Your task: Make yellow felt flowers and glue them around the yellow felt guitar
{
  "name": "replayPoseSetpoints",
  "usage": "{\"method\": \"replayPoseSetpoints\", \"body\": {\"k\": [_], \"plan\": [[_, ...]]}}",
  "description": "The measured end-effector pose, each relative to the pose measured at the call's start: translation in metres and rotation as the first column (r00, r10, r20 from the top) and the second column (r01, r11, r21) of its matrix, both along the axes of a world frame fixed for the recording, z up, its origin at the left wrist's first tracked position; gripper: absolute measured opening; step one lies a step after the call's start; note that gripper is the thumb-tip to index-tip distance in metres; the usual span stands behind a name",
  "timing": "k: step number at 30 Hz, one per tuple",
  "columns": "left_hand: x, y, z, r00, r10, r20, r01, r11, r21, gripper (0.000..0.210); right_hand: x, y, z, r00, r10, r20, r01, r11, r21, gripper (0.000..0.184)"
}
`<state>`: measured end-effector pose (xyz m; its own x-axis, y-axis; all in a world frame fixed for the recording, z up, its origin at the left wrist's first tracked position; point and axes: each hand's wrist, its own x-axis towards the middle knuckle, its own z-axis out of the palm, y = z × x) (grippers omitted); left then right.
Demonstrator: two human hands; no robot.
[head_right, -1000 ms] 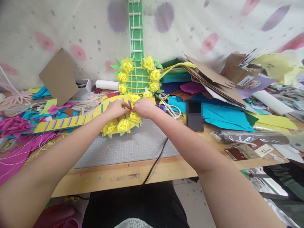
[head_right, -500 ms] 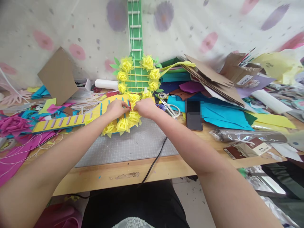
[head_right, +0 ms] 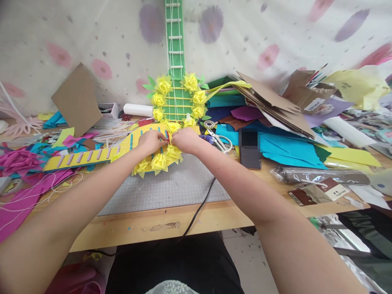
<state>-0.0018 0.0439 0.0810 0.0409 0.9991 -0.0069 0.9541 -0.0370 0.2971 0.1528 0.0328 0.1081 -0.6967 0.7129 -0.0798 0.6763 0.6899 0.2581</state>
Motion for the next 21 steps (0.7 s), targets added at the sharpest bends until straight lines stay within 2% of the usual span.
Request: {"method": "replayPoseSetpoints", "body": {"k": [6, 12, 17, 21], "plan": [[-0.001, -0.004, 0.0, 0.999, 0.024, 0.03, -0.024, 0.999, 0.021, 0.025, 0.004, 0.0, 0.0, 0.986, -0.021, -0.163, 0.022, 1.0, 0.004, 0.028], [0.0, -0.008, 0.002, 1.0, -0.007, 0.009, 0.007, 0.999, 0.043, 0.022, 0.004, -0.005, 0.0, 0.973, -0.037, -0.229, 0.032, 0.999, -0.027, 0.027], [0.002, -0.009, 0.004, 0.993, -0.092, -0.078, 0.096, 0.994, 0.059, 0.021, 0.003, -0.007, -0.001, 0.975, -0.01, -0.221, 0.006, 1.0, -0.02, 0.028], [0.003, -0.014, 0.007, 0.989, -0.094, -0.11, 0.099, 0.994, 0.038, 0.024, 0.004, -0.007, -0.002, 0.978, -0.009, -0.207, 0.005, 1.0, -0.022, 0.029]]}}
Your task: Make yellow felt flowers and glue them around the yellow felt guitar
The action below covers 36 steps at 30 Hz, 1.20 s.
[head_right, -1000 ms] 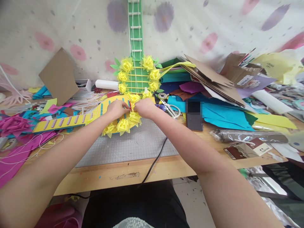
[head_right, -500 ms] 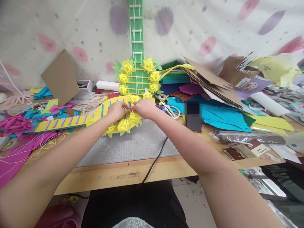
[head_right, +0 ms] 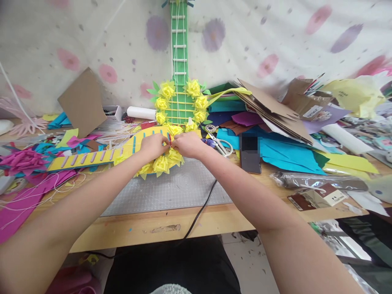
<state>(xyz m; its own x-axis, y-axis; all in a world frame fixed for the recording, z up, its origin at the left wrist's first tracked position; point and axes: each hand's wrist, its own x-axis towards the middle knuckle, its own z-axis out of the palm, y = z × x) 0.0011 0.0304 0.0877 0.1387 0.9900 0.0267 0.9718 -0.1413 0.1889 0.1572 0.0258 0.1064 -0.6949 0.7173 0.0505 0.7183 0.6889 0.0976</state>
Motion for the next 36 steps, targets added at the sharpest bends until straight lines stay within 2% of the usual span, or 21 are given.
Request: {"method": "replayPoseSetpoints", "body": {"k": [11, 25, 31, 36], "plan": [[-0.007, -0.004, 0.004, 0.994, 0.013, 0.111, -0.004, 0.997, -0.08, 0.032, -0.005, 0.007, -0.002, 0.992, -0.122, -0.023, 0.119, 0.987, -0.107, 0.03], [-0.01, -0.001, 0.001, 0.982, 0.049, 0.181, -0.027, 0.992, -0.125, 0.032, -0.007, 0.012, -0.004, 0.981, -0.188, -0.055, 0.174, 0.965, -0.196, 0.029], [-0.008, -0.003, 0.003, 0.99, 0.038, 0.139, -0.023, 0.994, -0.111, 0.031, -0.007, 0.004, -0.004, 0.995, -0.099, -0.013, 0.097, 0.989, -0.114, 0.03], [-0.006, -0.002, 0.003, 0.992, 0.043, 0.115, -0.032, 0.994, -0.102, 0.029, -0.008, -0.003, 0.005, 0.997, -0.026, 0.077, 0.029, 0.999, -0.037, 0.029]]}}
